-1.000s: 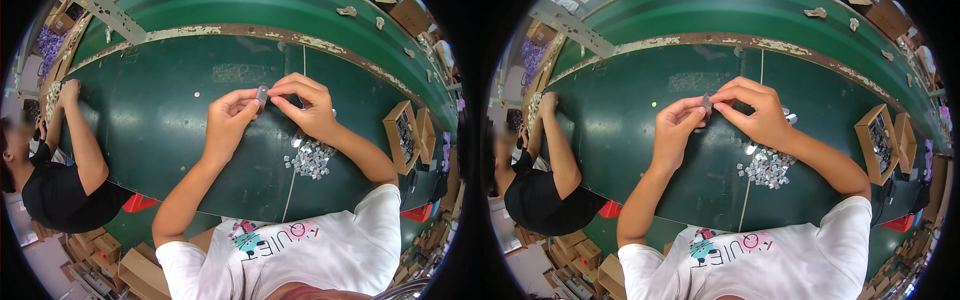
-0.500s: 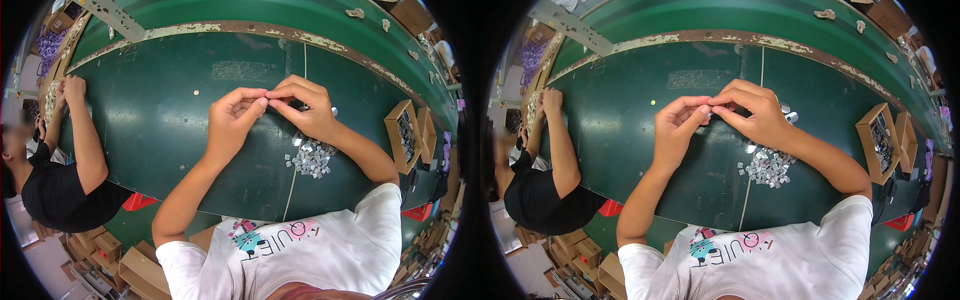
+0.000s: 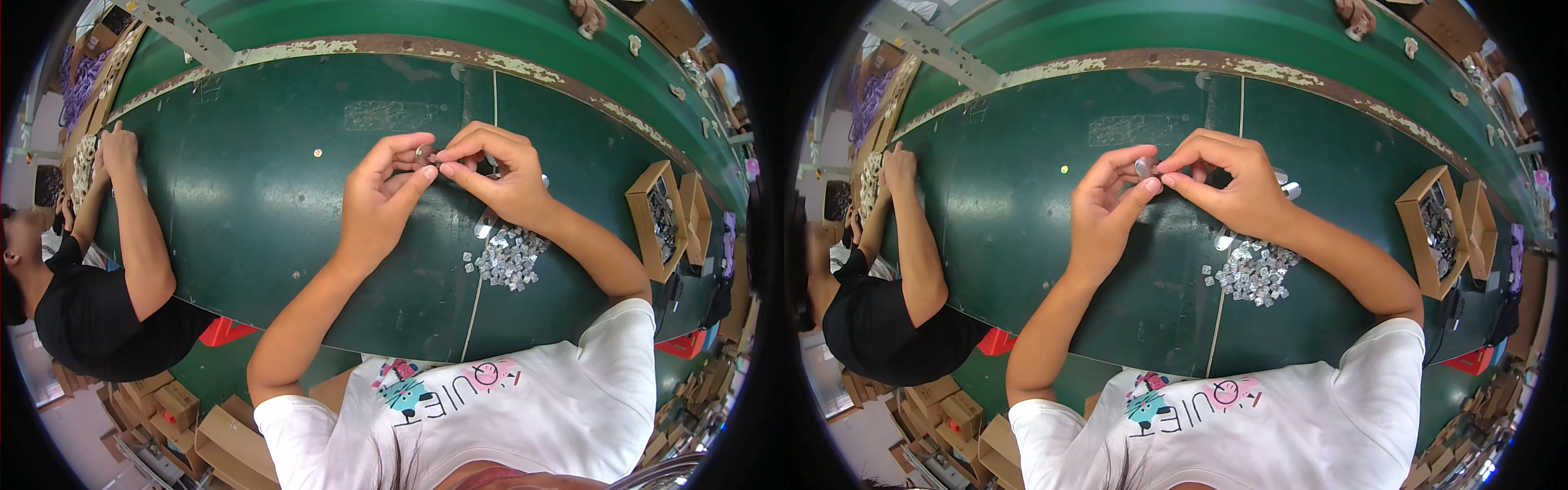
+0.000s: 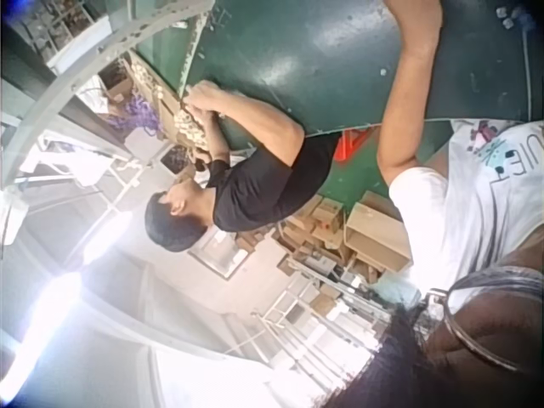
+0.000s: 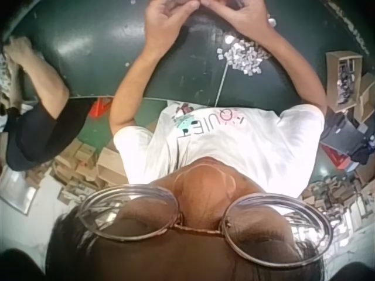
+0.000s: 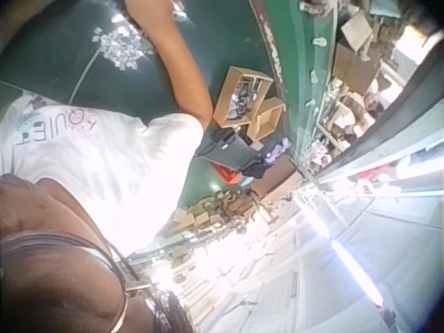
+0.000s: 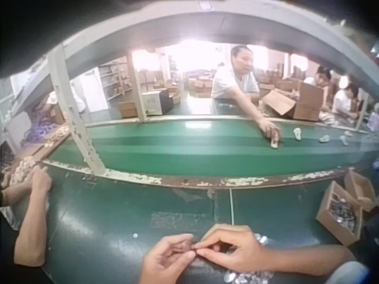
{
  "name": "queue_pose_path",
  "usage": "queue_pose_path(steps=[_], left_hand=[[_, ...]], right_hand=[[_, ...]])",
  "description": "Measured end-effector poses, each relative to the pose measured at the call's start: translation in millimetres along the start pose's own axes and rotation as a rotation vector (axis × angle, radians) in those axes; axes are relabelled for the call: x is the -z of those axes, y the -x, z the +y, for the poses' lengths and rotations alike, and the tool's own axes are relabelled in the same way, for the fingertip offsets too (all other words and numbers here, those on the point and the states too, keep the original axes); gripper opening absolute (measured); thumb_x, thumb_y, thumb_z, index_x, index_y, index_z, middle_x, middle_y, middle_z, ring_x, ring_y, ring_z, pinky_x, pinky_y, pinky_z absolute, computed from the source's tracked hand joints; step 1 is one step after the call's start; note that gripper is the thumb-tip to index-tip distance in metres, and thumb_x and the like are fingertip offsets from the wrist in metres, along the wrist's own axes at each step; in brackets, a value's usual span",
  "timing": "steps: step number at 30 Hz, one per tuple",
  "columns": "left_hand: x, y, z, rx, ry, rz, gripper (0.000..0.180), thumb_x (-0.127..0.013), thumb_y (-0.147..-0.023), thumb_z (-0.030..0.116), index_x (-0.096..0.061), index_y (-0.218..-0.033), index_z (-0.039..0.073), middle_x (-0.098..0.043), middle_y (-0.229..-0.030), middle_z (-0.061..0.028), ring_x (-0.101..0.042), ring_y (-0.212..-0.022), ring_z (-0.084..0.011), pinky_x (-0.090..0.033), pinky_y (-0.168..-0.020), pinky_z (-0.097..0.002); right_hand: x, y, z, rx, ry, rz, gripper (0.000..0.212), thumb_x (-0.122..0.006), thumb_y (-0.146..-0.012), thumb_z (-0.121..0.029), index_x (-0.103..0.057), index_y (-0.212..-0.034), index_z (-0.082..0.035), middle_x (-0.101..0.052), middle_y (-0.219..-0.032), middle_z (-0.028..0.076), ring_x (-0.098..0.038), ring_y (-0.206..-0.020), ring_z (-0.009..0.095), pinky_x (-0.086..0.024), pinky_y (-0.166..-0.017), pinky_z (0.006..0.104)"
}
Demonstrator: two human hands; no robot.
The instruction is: Assemble small metal and plastic components into a larger unit at an assembly line.
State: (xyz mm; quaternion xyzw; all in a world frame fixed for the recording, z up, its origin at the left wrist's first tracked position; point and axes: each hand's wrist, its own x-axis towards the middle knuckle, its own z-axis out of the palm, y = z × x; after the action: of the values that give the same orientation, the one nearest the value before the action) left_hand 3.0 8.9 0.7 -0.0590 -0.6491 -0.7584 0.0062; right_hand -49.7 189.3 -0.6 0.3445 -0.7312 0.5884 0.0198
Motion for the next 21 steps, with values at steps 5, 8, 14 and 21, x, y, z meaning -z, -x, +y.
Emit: queue_pose_path(steps=[5,8,14,21], left_hand=[[1.5,-0.3,-4.0,0.056,0.118,-0.014,0.021,-0.063,-0.09,-0.001,-0.057,-0.11,-0.003,-0.061,-0.104,-0.0068,-0.06,-0.097,-0.0116,-0.052,-0.088,-0.0259],[0.8,0.8,-4.6,0.055,0.145,-0.026,0.019,-0.063,-0.089,-0.001,-0.057,-0.107,-0.003,-0.062,-0.105,-0.0068,-0.061,-0.096,-0.0116,-0.052,-0.089,-0.0262],[2.0,3.1,-5.6,0.042,0.157,-0.033,0.016,-0.062,-0.091,0.002,-0.057,-0.106,-0.003,-0.063,-0.101,-0.0064,-0.061,-0.092,-0.0105,-0.053,-0.082,-0.025],[2.3,-0.2,-1.2,0.064,0.112,0.043,0.023,-0.061,-0.091,0.002,-0.056,-0.112,-0.003,-0.065,-0.094,-0.0087,-0.064,-0.086,-0.0123,-0.054,-0.077,-0.0266]], right_hand=[[-1.9,-0.4,-5.0,0.042,0.101,0.046,0.01,-0.071,-0.079,0.0,-0.067,-0.087,-0.004,-0.056,-0.089,0.004,-0.052,-0.072,0.011,-0.042,-0.062,0.0248],[-3.0,2.6,-2.4,0.036,0.068,0.036,0.011,-0.071,-0.079,-0.001,-0.064,-0.087,-0.004,-0.052,-0.091,0.004,-0.051,-0.076,0.011,-0.042,-0.065,0.025],[-8.9,5.7,1.0,-0.141,-0.286,-0.02,0.018,-0.068,-0.081,0.0,-0.06,-0.096,-0.004,-0.052,-0.095,0.005,-0.054,-0.08,0.011,-0.044,-0.072,0.0241],[-1.6,1.8,-4.1,0.143,0.129,0.048,0.019,-0.066,-0.08,0.005,-0.064,-0.097,-0.004,-0.054,-0.093,0.007,-0.057,-0.076,0.015,-0.048,-0.067,0.0276]])
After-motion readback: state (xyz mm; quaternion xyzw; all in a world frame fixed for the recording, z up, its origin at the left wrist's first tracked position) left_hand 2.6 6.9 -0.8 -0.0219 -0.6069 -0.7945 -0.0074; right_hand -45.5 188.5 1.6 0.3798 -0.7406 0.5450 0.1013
